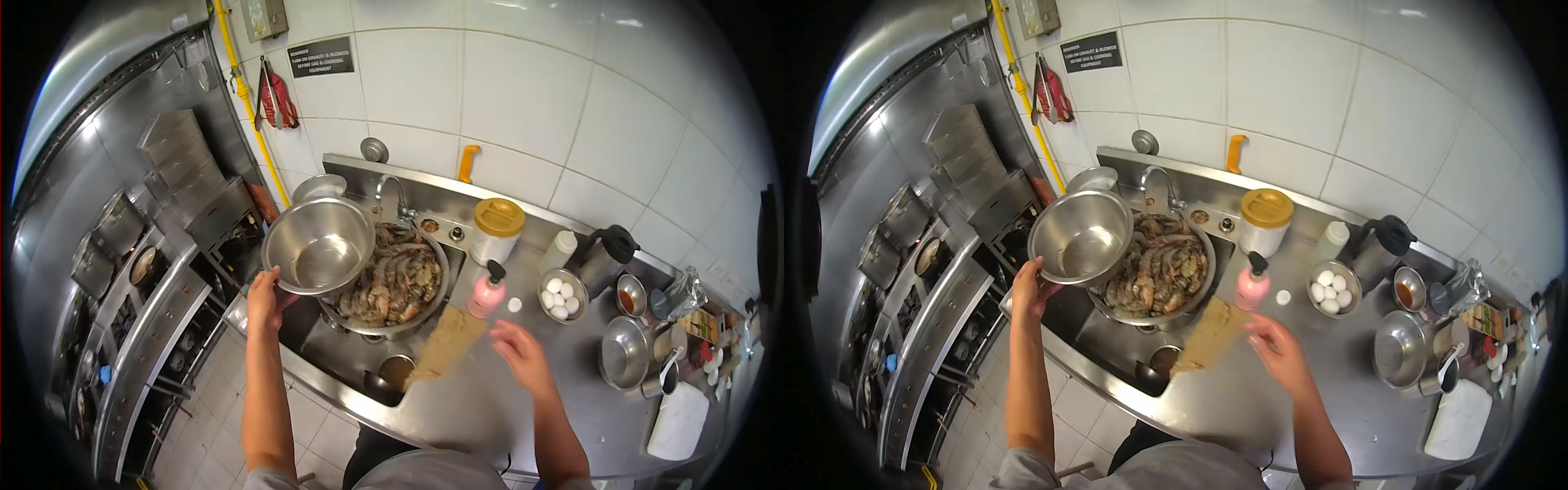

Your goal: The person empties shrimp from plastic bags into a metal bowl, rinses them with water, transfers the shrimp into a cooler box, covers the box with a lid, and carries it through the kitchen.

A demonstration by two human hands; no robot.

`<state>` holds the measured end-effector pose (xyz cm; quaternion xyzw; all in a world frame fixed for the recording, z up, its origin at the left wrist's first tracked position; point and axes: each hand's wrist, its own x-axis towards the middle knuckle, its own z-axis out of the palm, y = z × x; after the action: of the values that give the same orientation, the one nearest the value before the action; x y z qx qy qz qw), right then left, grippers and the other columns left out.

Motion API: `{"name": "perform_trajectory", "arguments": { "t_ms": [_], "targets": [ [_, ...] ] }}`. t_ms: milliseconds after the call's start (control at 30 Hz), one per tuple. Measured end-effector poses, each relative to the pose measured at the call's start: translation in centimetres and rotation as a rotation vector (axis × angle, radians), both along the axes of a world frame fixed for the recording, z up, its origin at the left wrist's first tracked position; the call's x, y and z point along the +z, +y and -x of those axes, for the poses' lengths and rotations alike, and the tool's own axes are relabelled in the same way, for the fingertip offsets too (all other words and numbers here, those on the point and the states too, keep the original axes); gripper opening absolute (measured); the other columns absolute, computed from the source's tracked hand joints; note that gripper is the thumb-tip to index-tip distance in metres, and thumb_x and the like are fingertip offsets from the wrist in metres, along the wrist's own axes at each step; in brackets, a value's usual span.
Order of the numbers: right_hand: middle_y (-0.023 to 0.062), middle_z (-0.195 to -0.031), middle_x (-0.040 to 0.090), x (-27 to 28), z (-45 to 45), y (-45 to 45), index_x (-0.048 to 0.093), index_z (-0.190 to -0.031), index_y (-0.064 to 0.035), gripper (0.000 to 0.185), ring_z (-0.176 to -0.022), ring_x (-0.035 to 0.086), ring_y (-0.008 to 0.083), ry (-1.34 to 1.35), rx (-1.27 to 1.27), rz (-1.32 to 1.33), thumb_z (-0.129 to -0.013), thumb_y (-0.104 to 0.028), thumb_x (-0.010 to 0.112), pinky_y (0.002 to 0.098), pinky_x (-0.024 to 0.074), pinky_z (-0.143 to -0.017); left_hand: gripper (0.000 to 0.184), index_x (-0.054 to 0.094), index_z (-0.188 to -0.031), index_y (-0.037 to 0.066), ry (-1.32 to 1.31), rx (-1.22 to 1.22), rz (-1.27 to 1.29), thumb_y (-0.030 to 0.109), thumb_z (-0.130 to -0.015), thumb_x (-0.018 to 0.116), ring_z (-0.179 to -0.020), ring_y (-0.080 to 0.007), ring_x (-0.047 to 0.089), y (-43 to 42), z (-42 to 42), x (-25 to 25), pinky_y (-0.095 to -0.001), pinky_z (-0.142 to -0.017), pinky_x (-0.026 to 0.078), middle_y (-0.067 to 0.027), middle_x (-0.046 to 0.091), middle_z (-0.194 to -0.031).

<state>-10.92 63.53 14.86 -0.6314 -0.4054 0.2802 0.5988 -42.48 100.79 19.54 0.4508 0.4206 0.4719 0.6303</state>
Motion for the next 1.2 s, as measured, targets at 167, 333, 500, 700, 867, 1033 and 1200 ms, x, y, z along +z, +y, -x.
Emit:
{"name": "perform_trajectory", "arguments": {
  "t_ms": [167, 333, 500, 700, 867, 1033, 1200],
  "targets": [
    [0.0074, -0.123, 0.058, -0.1, 2.9, 17.5, 0.043, -0.139, -0.0049, 0.044, -0.096, 0.061, 0.0125, 0.176, 0.04, -0.1, -0.097, -0.007, 0.054, 0.0244, 0.0484, -0.079, 0.024, 0.058, -0.103, 0.006, 0.079, -0.238, 0.073, 0.029, -0.094, 0.058, -0.088, -0.0223, 0.064, 9.8, -1.7, -1.6, -0.0401, -0.068, 0.058, -0.0077, 0.063, -0.1],
    [0.0068, -0.121, 0.056, 1.2, 4.5, 25.8, 0.042, -0.14, -0.0054, 0.045, -0.088, 0.06, 0.0118, 0.187, -0.08, -0.088, -0.096, -0.008, 0.054, 0.0239, 0.048, -0.074, 0.028, 0.058, -0.101, 0.002, 0.174, -0.492, 0.116, 0.03, -0.093, 0.061, -0.075, -0.0209, 0.062, 16.3, -5.7, 0.8, -0.035, -0.056, 0.059, -0.0099, 0.062, -0.093],
    [0.0053, -0.119, 0.056, 2.0, 5.0, 27.3, 0.044, -0.137, -0.0053, 0.044, -0.085, 0.06, 0.0113, 0.182, -0.163, -0.101, -0.095, -0.009, 0.056, 0.0241, 0.0481, -0.073, 0.035, 0.057, -0.107, -0.001, 0.265, -0.672, 0.058, 0.03, -0.093, 0.061, -0.077, -0.0234, 0.064, 20.3, -9.7, 1.6, -0.0354, -0.055, 0.059, -0.0112, 0.062, -0.094],
    [0.0026, -0.103, 0.061, -0.4, 5.8, 24.1, 0.05, -0.131, -0.0031, 0.04, -0.08, 0.059, 0.0099, 0.27, -0.346, -0.159, -0.094, -0.013, 0.061, 0.0234, 0.0475, -0.068, 0.027, 0.058, -0.106, 0.002, 0.229, -0.715, 0.075, 0.024, -0.09, 0.059, -0.081, -0.0226, 0.065, 22.7, -11.0, -1.1, -0.039, -0.06, 0.06, -0.0093, 0.063, -0.091],
    [0.003, -0.097, 0.064, -3.9, 8.7, 17.3, 0.055, -0.125, -0.0033, 0.033, -0.078, 0.061, 0.0111, 0.308, -0.544, -0.052, -0.094, -0.014, 0.061, 0.0244, 0.0477, -0.067, 0.03, 0.057, -0.11, 0.0, 0.199, -0.692, 0.087, 0.023, -0.09, 0.056, -0.085, -0.0255, 0.064, 22.7, -10.9, -2.1, -0.0433, -0.062, 0.059, -0.0115, 0.062, -0.098],
    [0.0062, -0.098, 0.065, -10.9, 12.8, 8.1, 0.058, -0.119, -0.0029, 0.03, -0.084, 0.061, 0.015, 0.15, -0.907, 0.088, -0.091, -0.011, 0.063, 0.0286, 0.0492, -0.074, 0.03, 0.056, -0.113, 0.003, 0.096, -0.703, 0.169, 0.023, -0.09, 0.057, -0.089, -0.0263, 0.065, 23.3, -11.5, -3.8, -0.0448, -0.066, 0.059, -0.011, 0.062, -0.101],
    [0.0178, -0.123, 0.056, -15.4, 17.1, 4.0, 0.06, -0.118, -0.005, 0.037, -0.119, 0.051, 0.0357, -0.551, -1.133, 0.454, -0.082, -0.011, 0.067, 0.0439, 0.0392, -0.103, 0.035, 0.053, -0.117, 0.002, 0.007, -0.654, 0.238, 0.024, -0.09, 0.058, -0.093, -0.0307, 0.064, 23.0, -12.3, -4.7, -0.0481, -0.063, 0.06, -0.0115, 0.06, -0.107]
  ]
}}
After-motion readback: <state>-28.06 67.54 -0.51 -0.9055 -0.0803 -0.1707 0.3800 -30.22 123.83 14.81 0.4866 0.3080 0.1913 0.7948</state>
